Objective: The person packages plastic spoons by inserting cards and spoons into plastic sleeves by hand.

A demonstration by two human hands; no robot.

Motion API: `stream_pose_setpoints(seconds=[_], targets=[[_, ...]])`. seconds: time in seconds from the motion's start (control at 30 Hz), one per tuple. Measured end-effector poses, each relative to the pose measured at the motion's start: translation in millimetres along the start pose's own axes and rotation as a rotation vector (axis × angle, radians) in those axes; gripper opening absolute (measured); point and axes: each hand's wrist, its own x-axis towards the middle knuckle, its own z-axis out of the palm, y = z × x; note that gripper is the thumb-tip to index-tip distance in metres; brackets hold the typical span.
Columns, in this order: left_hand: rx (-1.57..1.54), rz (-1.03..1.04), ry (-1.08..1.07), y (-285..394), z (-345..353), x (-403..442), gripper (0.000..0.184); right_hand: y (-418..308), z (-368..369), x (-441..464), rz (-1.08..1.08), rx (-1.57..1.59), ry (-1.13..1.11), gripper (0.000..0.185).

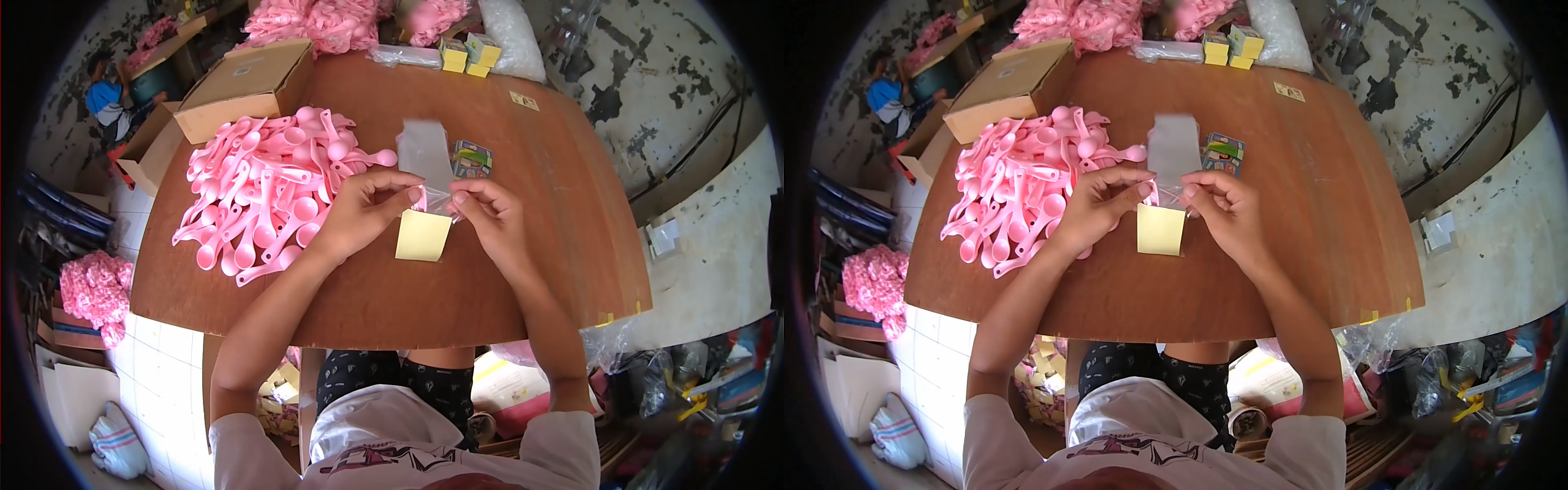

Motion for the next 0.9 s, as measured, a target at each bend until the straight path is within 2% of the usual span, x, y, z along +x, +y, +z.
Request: stream_pose_setpoints(seconds=[0.23, 0.43, 0.57, 0.9], targets=[[-0.043, 0.016, 0.005, -1.2, 3.8, -0.8, 0.024, 8.5, -0.4, -6.8, -0.008, 0.178, 0.059, 0.015], [-0.163, -0.103, -0.021, 7.0, 5.3, -4.4, 0.026, 11.9, -7.7, -8.9, 0.014, 0.227, 0.005, 0.012], [-0.115, -0.117, -0.048, 13.9, 2.2, -5.1, 0.024, 12.9, -9.8, -9.2, -0.030, 0.242, -0.056, 0.016], [-0.097, -0.029, -0.186, 8.1, -2.9, -4.0, 0.020, 10.7, -10.0, -10.6, -0.038, 0.220, -0.066, 0.018]])
